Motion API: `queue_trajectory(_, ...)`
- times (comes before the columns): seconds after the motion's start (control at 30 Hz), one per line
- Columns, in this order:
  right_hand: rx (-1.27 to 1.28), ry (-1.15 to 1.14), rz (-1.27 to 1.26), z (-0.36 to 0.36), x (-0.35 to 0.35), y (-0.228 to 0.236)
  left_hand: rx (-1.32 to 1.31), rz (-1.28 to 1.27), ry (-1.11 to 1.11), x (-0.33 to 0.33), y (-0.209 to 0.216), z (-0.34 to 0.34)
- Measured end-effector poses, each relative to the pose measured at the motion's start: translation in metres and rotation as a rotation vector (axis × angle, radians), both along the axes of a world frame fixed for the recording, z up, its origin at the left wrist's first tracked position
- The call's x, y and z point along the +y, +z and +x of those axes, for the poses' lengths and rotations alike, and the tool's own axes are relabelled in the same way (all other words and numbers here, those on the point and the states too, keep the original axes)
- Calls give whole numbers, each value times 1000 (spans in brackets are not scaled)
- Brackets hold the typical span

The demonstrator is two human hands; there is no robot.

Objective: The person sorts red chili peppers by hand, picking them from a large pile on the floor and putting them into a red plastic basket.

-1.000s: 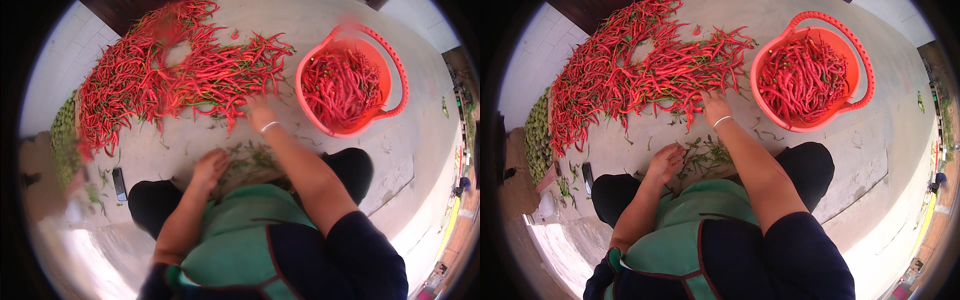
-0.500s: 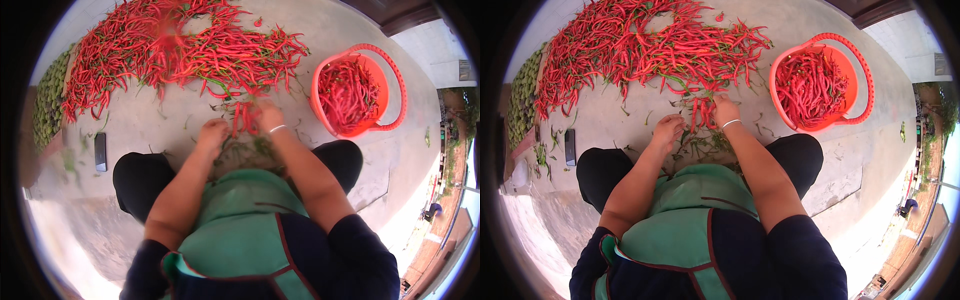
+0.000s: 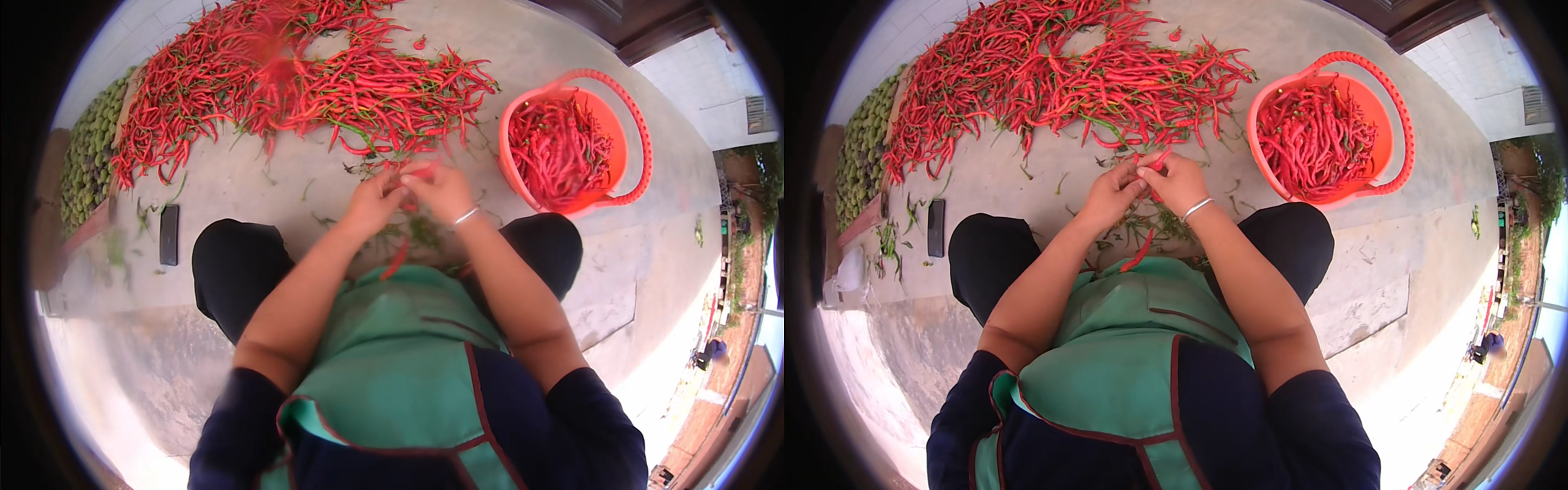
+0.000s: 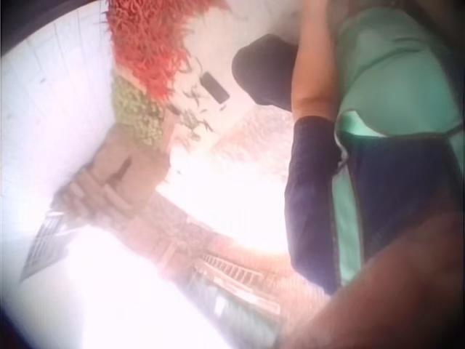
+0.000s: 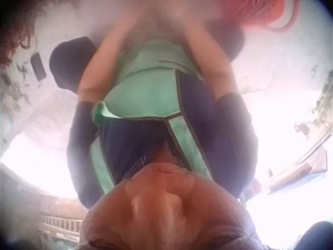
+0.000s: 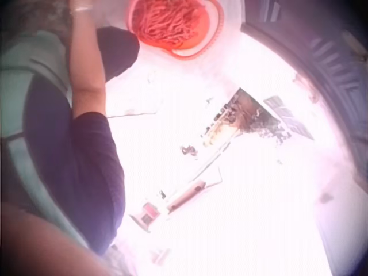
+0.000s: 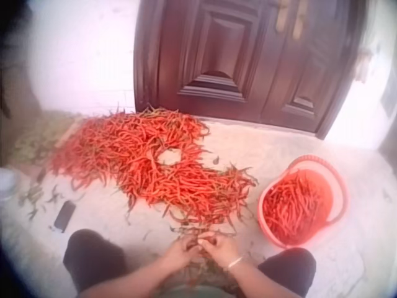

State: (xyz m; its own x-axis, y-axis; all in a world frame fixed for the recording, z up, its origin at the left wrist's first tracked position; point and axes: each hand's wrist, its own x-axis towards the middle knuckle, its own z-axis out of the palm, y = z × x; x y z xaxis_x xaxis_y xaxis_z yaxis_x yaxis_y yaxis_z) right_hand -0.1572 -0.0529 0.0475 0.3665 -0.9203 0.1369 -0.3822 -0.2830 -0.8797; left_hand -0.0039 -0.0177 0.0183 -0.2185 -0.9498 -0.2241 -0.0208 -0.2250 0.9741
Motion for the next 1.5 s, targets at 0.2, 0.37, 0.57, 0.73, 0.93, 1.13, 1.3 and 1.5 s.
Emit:
queue_trajectory(0.2, 272, 120, -619, 8, 23, 24, 491, 600, 222, 2, 32, 15)
queue_trajectory(0.37, 124, 8, -460, 15, 37, 6, 553, 437, 203, 6, 13, 19)
queue_trajectory(0.57, -443, -88, 586, 1, 10, -22, 397, 412, 57, 10, 30, 5)
queue_trajectory(0.73, 314, 27, -440, 7, 6, -15, 219, 420, 15, 12, 9, 4)
queue_trajectory(0.93, 827, 270, -292, -14, 10, -71, 91, 279, 310, -1, 18, 25)
queue_trajectory(1.13, 738, 904, -188, 60, 76, -107, 81, 275, 349, -1, 11, 24)
queue_trajectory(1.3, 842, 756, -83, 42, 62, -113, -33, 273, 373, 6, 11, 41)
queue_trajectory(1.5, 703, 711, -188, 25, 69, -108, 18, 307, 464, 3, -6, 41)
